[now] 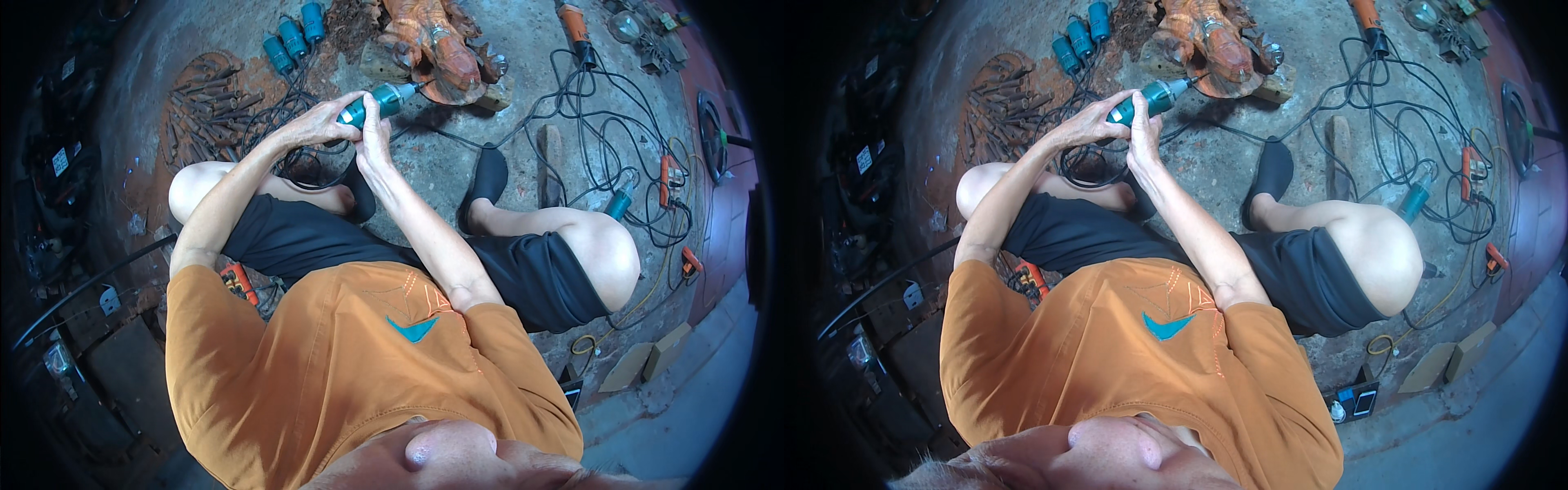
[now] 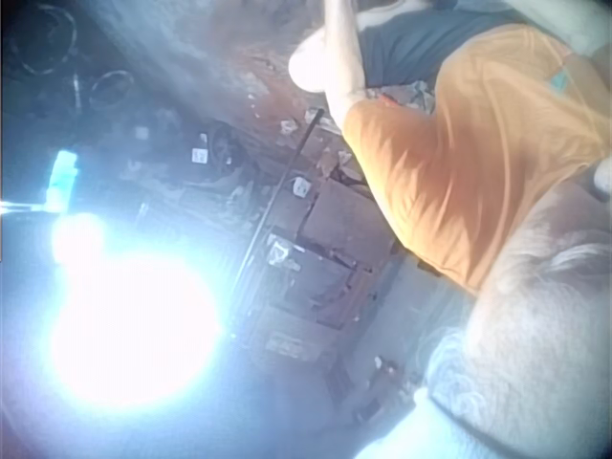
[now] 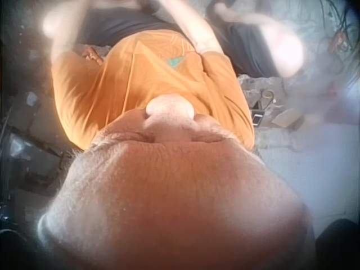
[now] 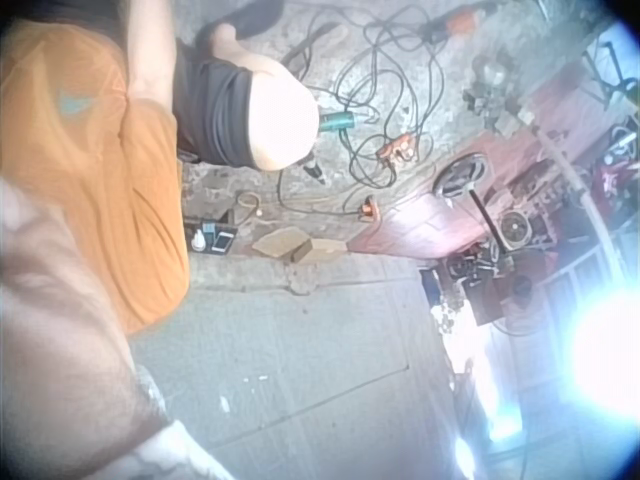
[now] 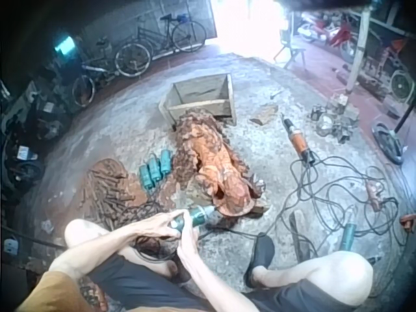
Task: The person uses a rotary tool to carve a piece of wood. They hold the tool with both hands and work on different sections of the wood, occasionally adjusting their grip and position.
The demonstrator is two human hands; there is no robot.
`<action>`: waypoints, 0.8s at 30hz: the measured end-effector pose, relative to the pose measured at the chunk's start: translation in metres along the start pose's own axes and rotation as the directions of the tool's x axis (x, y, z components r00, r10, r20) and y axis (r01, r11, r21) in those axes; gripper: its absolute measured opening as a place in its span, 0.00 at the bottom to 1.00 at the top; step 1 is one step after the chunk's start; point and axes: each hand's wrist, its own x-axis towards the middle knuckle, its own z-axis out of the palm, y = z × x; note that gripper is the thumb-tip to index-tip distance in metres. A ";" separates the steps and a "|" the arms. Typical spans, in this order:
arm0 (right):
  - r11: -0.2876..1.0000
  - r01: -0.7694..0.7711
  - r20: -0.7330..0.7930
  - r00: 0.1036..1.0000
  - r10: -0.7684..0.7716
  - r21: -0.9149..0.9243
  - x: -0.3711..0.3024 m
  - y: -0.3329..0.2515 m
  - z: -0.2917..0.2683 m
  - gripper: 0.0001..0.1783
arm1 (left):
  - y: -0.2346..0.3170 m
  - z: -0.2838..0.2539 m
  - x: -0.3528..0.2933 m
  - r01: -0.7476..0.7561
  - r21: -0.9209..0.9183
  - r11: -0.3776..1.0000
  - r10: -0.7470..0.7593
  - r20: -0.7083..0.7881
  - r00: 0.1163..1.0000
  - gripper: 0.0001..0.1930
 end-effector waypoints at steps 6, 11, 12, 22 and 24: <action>1.000 -0.009 -0.003 1.000 0.009 -0.016 0.000 0.000 -0.002 0.31 | -0.001 0.003 -0.001 -0.022 0.004 1.000 0.022 -0.014 1.000 0.47; 1.000 0.024 -0.040 0.999 -0.024 0.004 -0.013 0.003 0.000 0.33 | 0.002 0.001 -0.005 -0.055 0.012 0.998 0.054 0.044 0.998 0.45; 0.999 0.043 -0.049 0.998 -0.043 -0.004 -0.017 0.004 0.001 0.33 | -0.002 0.002 -0.006 -0.069 -0.006 0.998 0.070 0.051 0.996 0.45; 0.961 0.270 -0.057 0.960 -0.273 -0.064 -0.051 -0.023 0.018 0.35 | 0.033 -0.014 -0.017 -0.138 -0.186 0.973 0.171 0.172 0.970 0.49; 0.948 0.316 -0.005 0.949 -0.316 -0.033 -0.052 -0.036 0.020 0.35 | 0.035 -0.017 -0.015 -0.153 -0.308 0.939 0.213 0.170 0.962 0.49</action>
